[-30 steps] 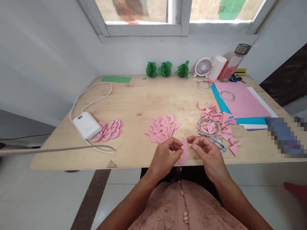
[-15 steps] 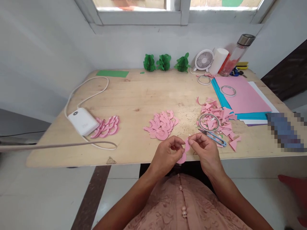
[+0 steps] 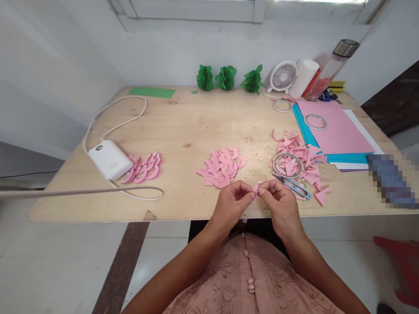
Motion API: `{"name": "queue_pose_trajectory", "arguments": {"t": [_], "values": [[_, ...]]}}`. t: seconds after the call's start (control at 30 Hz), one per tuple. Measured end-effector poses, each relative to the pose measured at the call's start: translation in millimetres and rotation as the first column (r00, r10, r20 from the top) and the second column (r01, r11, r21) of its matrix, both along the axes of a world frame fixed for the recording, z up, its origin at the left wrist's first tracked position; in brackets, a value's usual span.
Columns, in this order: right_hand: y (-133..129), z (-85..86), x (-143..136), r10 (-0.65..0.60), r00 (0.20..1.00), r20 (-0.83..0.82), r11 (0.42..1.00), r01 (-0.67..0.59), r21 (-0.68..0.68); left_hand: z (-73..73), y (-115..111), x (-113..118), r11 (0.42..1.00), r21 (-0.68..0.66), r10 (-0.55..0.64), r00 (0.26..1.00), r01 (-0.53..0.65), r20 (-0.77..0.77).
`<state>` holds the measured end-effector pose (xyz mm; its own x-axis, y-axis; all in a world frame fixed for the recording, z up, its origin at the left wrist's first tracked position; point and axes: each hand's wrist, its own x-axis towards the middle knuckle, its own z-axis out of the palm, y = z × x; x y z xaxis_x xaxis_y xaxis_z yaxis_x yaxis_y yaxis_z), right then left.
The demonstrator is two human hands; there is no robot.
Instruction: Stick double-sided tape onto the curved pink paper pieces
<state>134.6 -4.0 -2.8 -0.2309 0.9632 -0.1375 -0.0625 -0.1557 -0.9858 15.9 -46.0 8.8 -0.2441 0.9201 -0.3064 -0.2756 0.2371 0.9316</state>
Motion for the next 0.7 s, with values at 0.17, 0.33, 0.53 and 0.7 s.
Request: {"name": "queue_pose_trajectory", "arguments": {"t": [0.17,0.33,0.53,0.7], "values": [[0.8,-0.2,2.2,0.015,0.999,-0.039,1.000,-0.016,-0.022,0.7,2.0,0.2,1.000,-0.017,-0.014,0.996,0.015,0.088],[1.9,-0.8,5.2,0.019,0.998,-0.059,0.998,-0.022,-0.054,2.0,3.6,0.9,0.999,-0.052,-0.009,0.994,0.015,0.106],[4.1,0.3,5.6,0.035,0.996,-0.077,0.997,-0.040,-0.066,6.2,4.4,2.3,0.998,-0.060,-0.019,0.992,0.027,0.126],[4.8,-0.4,5.2,0.030,0.996,-0.079,0.996,-0.036,-0.078,3.3,4.4,2.0,0.999,-0.032,-0.031,0.998,0.033,0.060]]}}
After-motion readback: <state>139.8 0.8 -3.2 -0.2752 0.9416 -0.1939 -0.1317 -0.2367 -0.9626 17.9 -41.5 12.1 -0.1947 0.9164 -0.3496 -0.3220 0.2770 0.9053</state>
